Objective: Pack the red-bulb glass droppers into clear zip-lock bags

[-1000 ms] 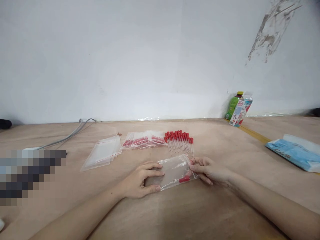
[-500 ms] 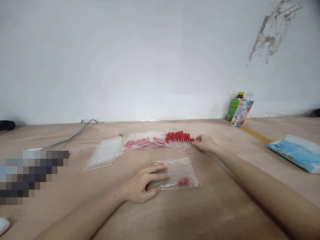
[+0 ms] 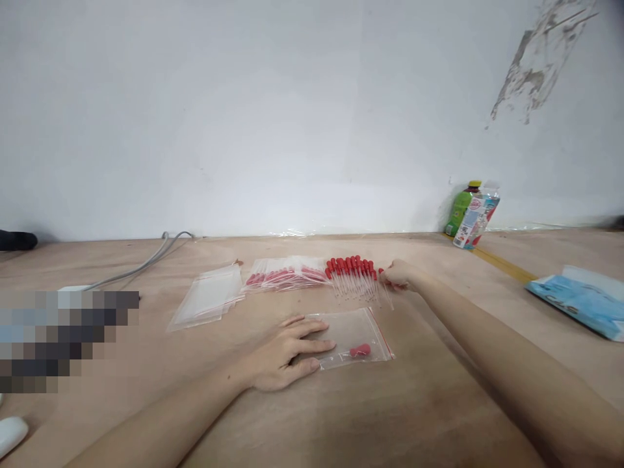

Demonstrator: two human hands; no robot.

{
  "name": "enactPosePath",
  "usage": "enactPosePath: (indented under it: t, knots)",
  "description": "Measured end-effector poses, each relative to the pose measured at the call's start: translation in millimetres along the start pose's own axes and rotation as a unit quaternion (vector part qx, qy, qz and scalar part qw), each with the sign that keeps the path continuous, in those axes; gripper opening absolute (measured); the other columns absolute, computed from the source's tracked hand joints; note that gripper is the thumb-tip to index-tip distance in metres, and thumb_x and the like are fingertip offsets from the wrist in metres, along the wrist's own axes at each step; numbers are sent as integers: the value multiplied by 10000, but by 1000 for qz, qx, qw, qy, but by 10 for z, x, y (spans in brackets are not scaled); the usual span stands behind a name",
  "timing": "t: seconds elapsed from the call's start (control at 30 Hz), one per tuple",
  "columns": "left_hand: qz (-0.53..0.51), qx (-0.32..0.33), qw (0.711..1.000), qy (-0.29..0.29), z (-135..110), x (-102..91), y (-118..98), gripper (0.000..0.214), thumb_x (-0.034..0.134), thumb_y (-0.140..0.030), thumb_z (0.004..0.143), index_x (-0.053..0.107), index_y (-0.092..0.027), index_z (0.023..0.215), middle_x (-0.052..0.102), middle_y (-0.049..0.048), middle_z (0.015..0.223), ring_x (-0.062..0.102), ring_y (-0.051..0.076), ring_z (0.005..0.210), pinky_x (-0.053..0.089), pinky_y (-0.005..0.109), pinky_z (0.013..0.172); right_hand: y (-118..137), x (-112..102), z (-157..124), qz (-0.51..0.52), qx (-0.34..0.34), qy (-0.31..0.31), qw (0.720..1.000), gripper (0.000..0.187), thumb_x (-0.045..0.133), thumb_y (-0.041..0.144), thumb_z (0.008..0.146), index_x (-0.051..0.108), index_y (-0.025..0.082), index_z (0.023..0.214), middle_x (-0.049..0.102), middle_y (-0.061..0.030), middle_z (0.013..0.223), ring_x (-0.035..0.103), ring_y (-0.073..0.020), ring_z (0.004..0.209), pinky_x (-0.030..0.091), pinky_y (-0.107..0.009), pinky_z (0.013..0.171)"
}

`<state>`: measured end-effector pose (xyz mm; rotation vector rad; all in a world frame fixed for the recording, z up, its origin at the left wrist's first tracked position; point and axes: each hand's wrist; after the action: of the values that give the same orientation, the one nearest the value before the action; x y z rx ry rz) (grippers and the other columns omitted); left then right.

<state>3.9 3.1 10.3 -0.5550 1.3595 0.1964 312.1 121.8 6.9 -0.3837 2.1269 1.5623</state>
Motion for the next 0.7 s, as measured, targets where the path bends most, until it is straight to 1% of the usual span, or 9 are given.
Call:
enactPosePath:
  t: [0.13, 0.2, 0.27, 0.3, 0.37, 0.43, 0.53, 0.6, 0.7]
  knots:
    - [3, 4, 1000, -12, 3, 20, 5, 384, 430, -310, 874, 432, -289, 1258, 347, 26, 1367, 308, 218, 1251, 204, 415, 1042, -45, -84, -149, 111, -27, 42, 993, 179, 510, 92, 579, 379, 187, 503, 360, 47, 418, 313, -52, 379, 293, -202, 370]
    - [2, 7, 1000, -17, 2, 30, 9, 393, 446, -303, 865, 432, -291, 1257, 353, 27, 1363, 316, 223, 1245, 207, 421, 1040, -114, -96, -283, 159, -49, 66, 984, 130, 489, 124, 601, 387, 184, 548, 379, 44, 474, 339, -52, 402, 337, -197, 395]
    - [1, 7, 1000, -17, 0, 36, 12, 402, 457, -300, 858, 430, -292, 1259, 355, 29, 1361, 322, 224, 1242, 208, 424, 1039, -208, -61, -444, 204, -66, 73, 974, 94, 483, 147, 612, 399, 189, 614, 396, 43, 519, 390, -59, 427, 376, -197, 423]
    - [-1, 5, 1000, -17, -1, 37, 12, 403, 459, -300, 857, 430, -293, 1259, 357, 30, 1360, 325, 224, 1240, 209, 424, 1039, -258, -27, -526, 230, -74, 66, 968, 101, 485, 153, 614, 407, 195, 663, 409, 43, 544, 424, -66, 445, 394, -199, 436]
    - [-7, 4, 1000, -19, -3, 37, 13, 401, 457, -300, 857, 431, -296, 1258, 360, 27, 1358, 329, 226, 1237, 211, 428, 1038, -351, 60, -677, 300, -97, 25, 949, 222, 509, 164, 609, 418, 218, 805, 440, 44, 608, 493, -89, 489, 422, -213, 449]
    - [-11, 6, 1000, -23, -4, 37, 14, 400, 456, -300, 858, 430, -301, 1258, 362, 23, 1357, 335, 231, 1233, 213, 434, 1036, -419, 147, -793, 339, -139, -15, 930, 328, 545, 197, 616, 397, 248, 905, 450, 48, 663, 533, -107, 536, 463, -240, 487]
    - [-12, 12, 999, -28, -5, 40, 17, 406, 460, -297, 855, 427, -299, 1260, 360, 22, 1359, 338, 236, 1231, 219, 442, 1031, -463, 244, -889, 351, -183, -58, 917, 358, 588, 257, 628, 375, 266, 917, 439, 54, 697, 551, -114, 579, 506, -276, 558]
    - [-8, 11, 1000, -26, -4, 42, 18, 409, 460, -295, 855, 423, -298, 1262, 357, 22, 1361, 332, 235, 1234, 220, 442, 1030, -467, 292, -927, 363, -180, -71, 912, 353, 603, 267, 628, 367, 265, 891, 444, 52, 711, 558, -116, 600, 521, -287, 584]
    - [2, 7, 1000, -16, -4, 41, 17, 416, 459, -296, 856, 412, -298, 1269, 350, 23, 1365, 315, 231, 1245, 208, 437, 1036, -468, 363, -1001, 385, -155, -51, 909, 334, 623, 252, 627, 370, 254, 846, 470, 39, 746, 569, -118, 648, 534, -300, 652]
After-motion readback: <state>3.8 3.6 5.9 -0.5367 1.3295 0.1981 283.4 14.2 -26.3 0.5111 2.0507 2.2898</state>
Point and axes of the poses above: each hand's wrist, its own z-axis towards the middle knuckle, its own x-axis out of the palm, y = z × x
